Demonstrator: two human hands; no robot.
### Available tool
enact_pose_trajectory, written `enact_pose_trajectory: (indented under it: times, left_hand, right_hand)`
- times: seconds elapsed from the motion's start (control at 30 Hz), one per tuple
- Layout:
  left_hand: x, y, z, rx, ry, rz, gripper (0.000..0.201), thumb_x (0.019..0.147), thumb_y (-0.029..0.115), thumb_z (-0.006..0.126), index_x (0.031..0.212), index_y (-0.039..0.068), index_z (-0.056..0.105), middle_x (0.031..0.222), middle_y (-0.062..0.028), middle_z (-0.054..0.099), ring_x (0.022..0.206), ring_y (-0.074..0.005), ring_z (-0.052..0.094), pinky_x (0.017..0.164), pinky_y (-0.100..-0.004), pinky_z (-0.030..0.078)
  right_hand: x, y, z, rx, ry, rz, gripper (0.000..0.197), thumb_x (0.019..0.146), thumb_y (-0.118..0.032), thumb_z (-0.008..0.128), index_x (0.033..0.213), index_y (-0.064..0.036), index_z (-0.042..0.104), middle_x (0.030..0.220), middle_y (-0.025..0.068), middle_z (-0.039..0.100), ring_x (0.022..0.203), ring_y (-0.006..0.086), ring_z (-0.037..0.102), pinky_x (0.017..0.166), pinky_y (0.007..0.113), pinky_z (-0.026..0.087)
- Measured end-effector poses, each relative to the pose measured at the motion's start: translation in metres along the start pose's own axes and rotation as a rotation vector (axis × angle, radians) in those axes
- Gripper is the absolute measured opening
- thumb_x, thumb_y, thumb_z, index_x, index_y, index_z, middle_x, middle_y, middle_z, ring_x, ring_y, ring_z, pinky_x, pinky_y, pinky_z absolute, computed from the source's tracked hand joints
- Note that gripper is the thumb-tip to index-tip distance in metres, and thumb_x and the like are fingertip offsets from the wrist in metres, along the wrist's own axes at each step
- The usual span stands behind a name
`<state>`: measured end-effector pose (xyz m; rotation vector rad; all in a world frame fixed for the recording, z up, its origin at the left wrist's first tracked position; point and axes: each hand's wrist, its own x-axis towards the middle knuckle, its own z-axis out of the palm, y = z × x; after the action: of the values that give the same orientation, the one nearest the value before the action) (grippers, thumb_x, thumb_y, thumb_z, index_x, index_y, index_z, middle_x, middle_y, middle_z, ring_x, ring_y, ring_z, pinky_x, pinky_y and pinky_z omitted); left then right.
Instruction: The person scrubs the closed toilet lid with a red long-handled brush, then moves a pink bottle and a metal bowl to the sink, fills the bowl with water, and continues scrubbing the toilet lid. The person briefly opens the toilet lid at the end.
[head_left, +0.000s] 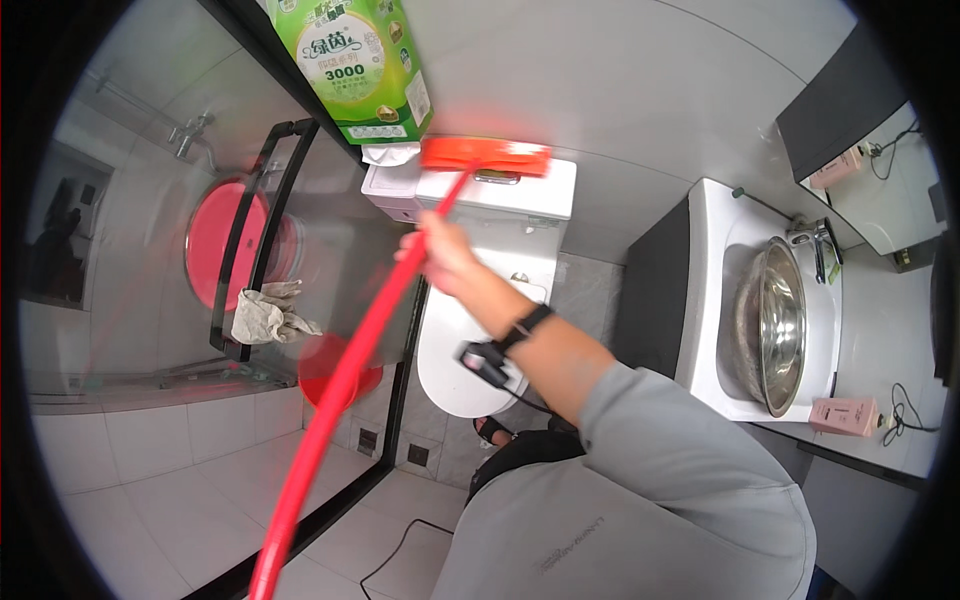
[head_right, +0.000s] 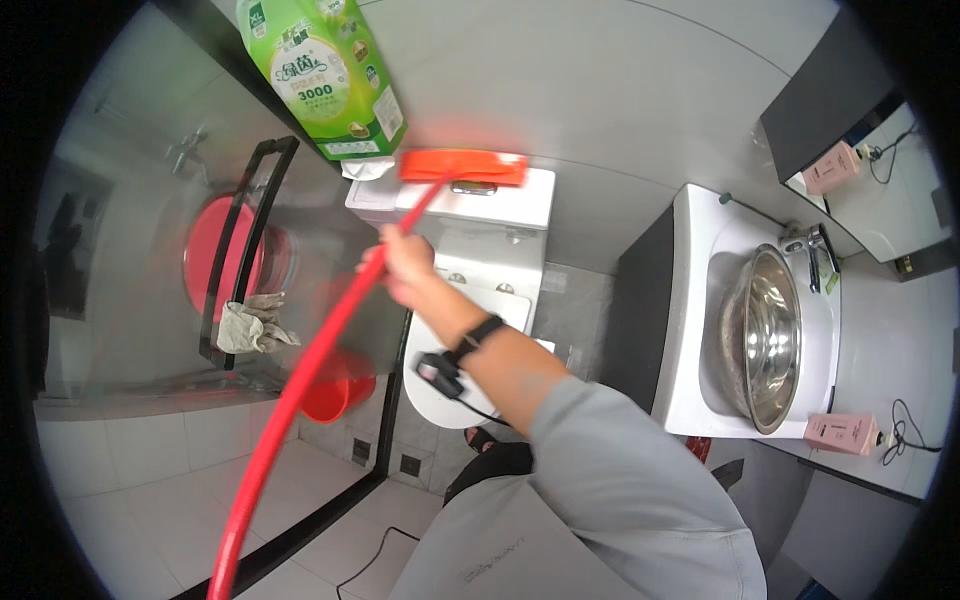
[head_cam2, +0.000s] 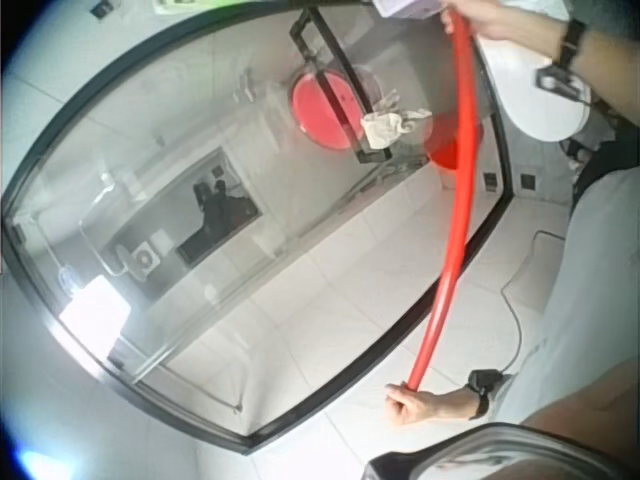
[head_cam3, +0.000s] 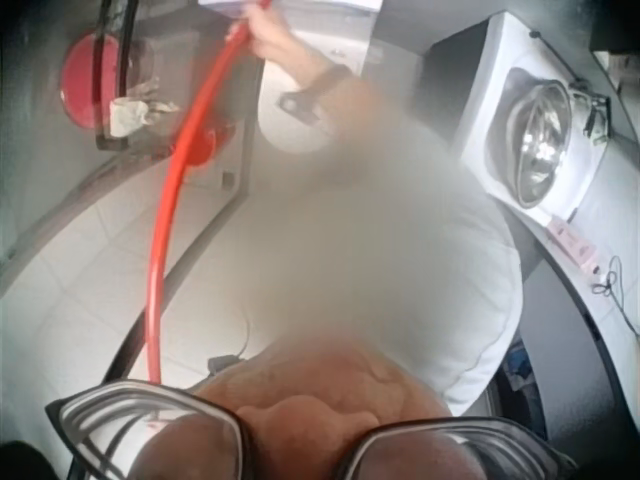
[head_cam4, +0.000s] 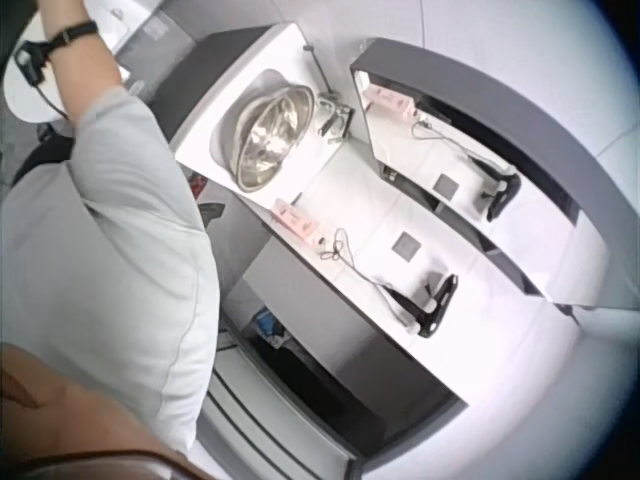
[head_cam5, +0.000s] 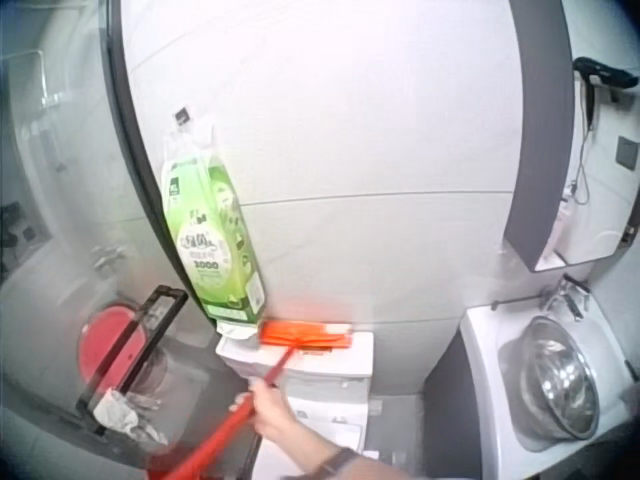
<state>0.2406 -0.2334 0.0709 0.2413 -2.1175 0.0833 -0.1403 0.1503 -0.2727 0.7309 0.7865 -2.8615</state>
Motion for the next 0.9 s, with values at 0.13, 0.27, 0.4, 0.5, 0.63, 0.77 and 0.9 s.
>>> enact_pose_trajectory:
  times: [0.13, 0.27, 0.4, 0.5, 0.63, 0.77, 0.9]
  left_hand:
    - [-0.021, -0.005, 0.001, -0.14, -0.073, -0.001, 0.044, 0.091, 0.016, 0.068, 0.053, -0.001, 0.054, 0.046, -0.0089, 0.048, 0.042, -0.0146, 0.042, 0.043, -0.0312, 0.031]
    - [-0.029, 0.007, 0.011, -0.054, -0.069, 0.038, 0.044, 0.091, 0.013, 0.066, 0.051, -0.001, 0.053, 0.046, -0.0089, 0.048, 0.042, -0.0148, 0.041, 0.042, -0.0322, 0.03]
    - [-0.02, 0.008, 0.01, 0.056, -0.061, -0.032, 0.046, 0.091, 0.017, 0.067, 0.051, -0.002, 0.054, 0.046, -0.0095, 0.049, 0.041, -0.0157, 0.041, 0.042, -0.0331, 0.03]
    - [-0.022, -0.004, -0.003, -0.002, -0.023, -0.04, 0.047, 0.091, 0.021, 0.068, 0.052, -0.002, 0.056, 0.046, -0.0108, 0.051, 0.042, -0.0169, 0.043, 0.042, -0.0339, 0.031]
    - [-0.036, -0.003, 0.018, 0.017, -0.144, 0.048, 0.046, 0.092, 0.022, 0.067, 0.054, -0.002, 0.058, 0.048, -0.0118, 0.053, 0.042, -0.0183, 0.045, 0.042, -0.0341, 0.033]
    - [-0.043, -0.008, 0.027, -0.116, -0.167, -0.016, 0.045, 0.091, 0.022, 0.066, 0.055, -0.003, 0.059, 0.048, -0.0114, 0.053, 0.042, -0.019, 0.046, 0.042, -0.0346, 0.034]
    - [-0.037, -0.007, 0.035, 0.079, -0.202, -0.078, 0.044, 0.092, 0.021, 0.066, 0.055, -0.003, 0.058, 0.047, -0.0122, 0.052, 0.042, -0.0184, 0.044, 0.043, -0.0352, 0.033]
  right_hand:
    - [-0.043, -0.035, -0.066, -0.063, 0.081, -0.102, 0.028, 0.098, -0.028, 0.052, 0.096, -0.0009, 0.05, 0.072, 0.0129, 0.059, 0.065, 0.0276, 0.063, 0.065, 0.046, 0.056]
    - [-0.017, -0.018, -0.037, -0.065, 0.033, -0.078, 0.02, 0.093, -0.024, 0.058, 0.087, -0.0079, 0.048, 0.07, 0.0087, 0.054, 0.063, 0.0241, 0.057, 0.063, 0.042, 0.052]
    - [0.043, 0.02, 0.019, -0.053, -0.077, 0.047, 0.023, 0.093, -0.024, 0.057, 0.098, -0.0038, 0.048, 0.074, 0.0134, 0.06, 0.066, 0.0294, 0.062, 0.067, 0.049, 0.055]
    - [0.024, 0.022, 0.013, -0.078, -0.092, 0.051, 0.025, 0.096, -0.028, 0.056, 0.098, -0.0044, 0.048, 0.074, 0.0118, 0.059, 0.066, 0.0272, 0.061, 0.071, 0.048, 0.055]
    - [-0.051, -0.03, -0.08, -0.179, 0.163, -0.11, 0.023, 0.095, -0.027, 0.051, 0.088, -0.0058, 0.049, 0.071, 0.0108, 0.056, 0.063, 0.0247, 0.059, 0.066, 0.046, 0.055]
    - [-0.086, -0.029, -0.092, -0.091, 0.265, -0.153, 0.021, 0.095, -0.026, 0.054, 0.082, -0.0115, 0.047, 0.067, 0.0062, 0.053, 0.058, 0.0193, 0.052, 0.059, 0.037, 0.05]
    - [-0.031, -0.001, -0.048, -0.116, 0.118, -0.186, 0.021, 0.094, -0.028, 0.055, 0.087, -0.0079, 0.053, 0.069, 0.0081, 0.057, 0.061, 0.022, 0.058, 0.061, 0.042, 0.053]
